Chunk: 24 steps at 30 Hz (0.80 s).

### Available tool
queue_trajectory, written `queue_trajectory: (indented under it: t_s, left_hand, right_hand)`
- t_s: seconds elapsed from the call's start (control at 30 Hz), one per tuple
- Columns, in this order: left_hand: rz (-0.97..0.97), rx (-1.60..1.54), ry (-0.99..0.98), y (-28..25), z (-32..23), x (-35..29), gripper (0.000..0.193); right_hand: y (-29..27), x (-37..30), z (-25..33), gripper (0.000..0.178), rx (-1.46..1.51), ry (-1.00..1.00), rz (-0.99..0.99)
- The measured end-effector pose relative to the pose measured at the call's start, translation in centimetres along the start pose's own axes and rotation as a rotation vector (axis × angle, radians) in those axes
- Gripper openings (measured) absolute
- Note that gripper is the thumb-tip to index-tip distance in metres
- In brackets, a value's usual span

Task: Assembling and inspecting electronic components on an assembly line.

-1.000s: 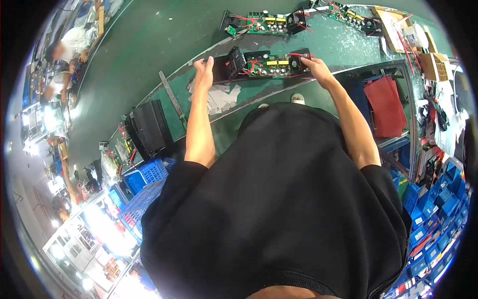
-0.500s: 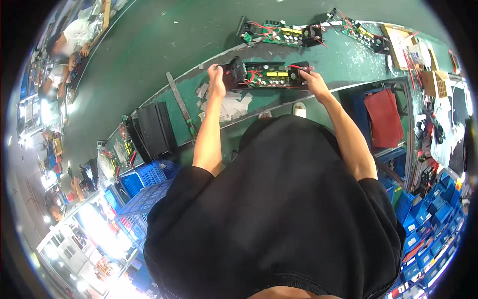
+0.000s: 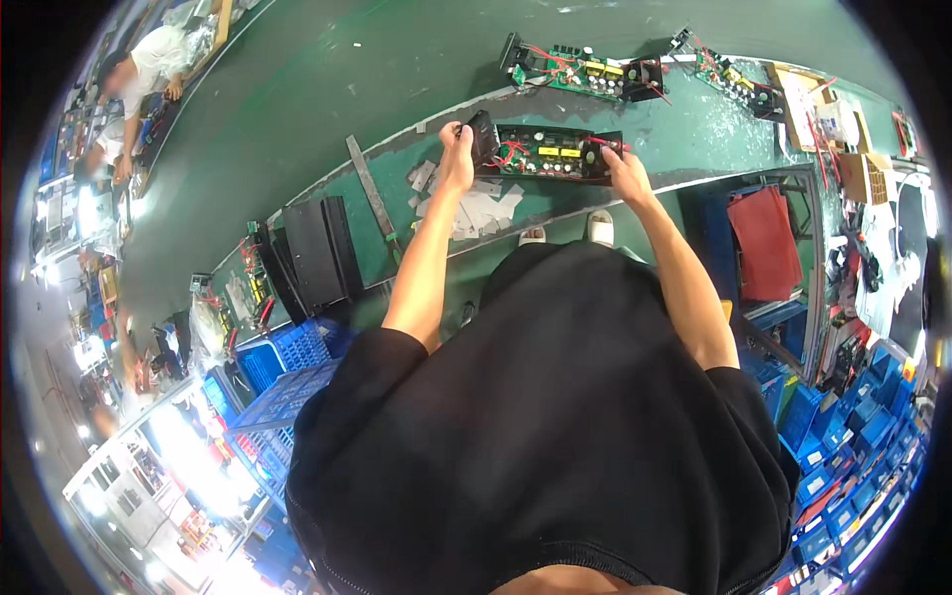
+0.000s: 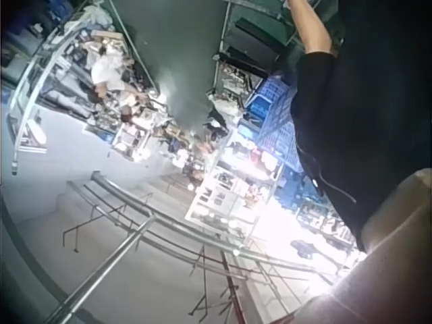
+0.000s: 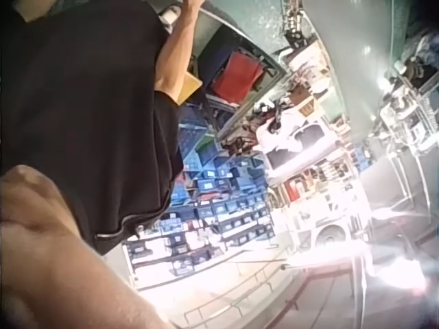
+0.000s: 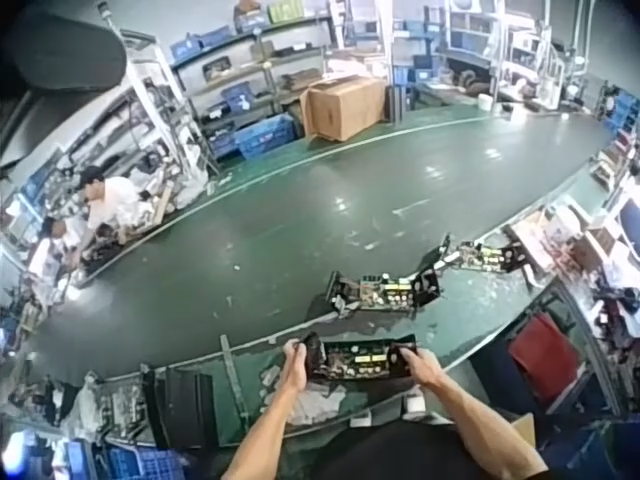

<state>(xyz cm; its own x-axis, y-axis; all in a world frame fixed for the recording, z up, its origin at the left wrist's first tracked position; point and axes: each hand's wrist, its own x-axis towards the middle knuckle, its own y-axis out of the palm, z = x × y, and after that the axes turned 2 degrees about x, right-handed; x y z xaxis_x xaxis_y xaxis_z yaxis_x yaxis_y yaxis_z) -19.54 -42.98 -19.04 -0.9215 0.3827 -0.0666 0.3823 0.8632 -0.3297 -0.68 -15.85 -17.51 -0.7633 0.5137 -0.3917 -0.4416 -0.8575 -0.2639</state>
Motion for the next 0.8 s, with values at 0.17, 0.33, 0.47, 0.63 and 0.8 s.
queue_trajectory:
  t_s: [0.17, 0.33, 0.47, 0.63, 0.8]
  left_hand:
    - [-0.001, 0.044, -0.013, -0.3, -3.0, -0.5, 0.064]
    - [-0.462, 0.121, -0.266, -0.2, -6.3, -6.0, 0.037]
    - [0.247, -0.576, -0.903, 4.1, -6.3, -9.5, 0.031]
    - [0.006, -0.727, -0.842, 9.5, -4.4, -8.0, 0.037]
    - [-0.149, -0.591, -0.754, 9.8, -5.7, -7.6, 0.039]
  right_hand:
    - [-0.3, -1.7, -1.3, 0.063, -0.405, 0.11, -0.721]
    - [-2.0, -4.5, 0.7, 0.039, 0.426, 0.162, -0.785]
    - [-2.8, -3.6, 3.2, 0.02, 0.795, 0.464, -0.594]
    - [-6.8, -2.2, 3.1, 0.03, 1.209, 0.612, -0.36]
    - [-12.0, -0.7, 2.7, 0.031, 1.313, 0.562, -0.264]
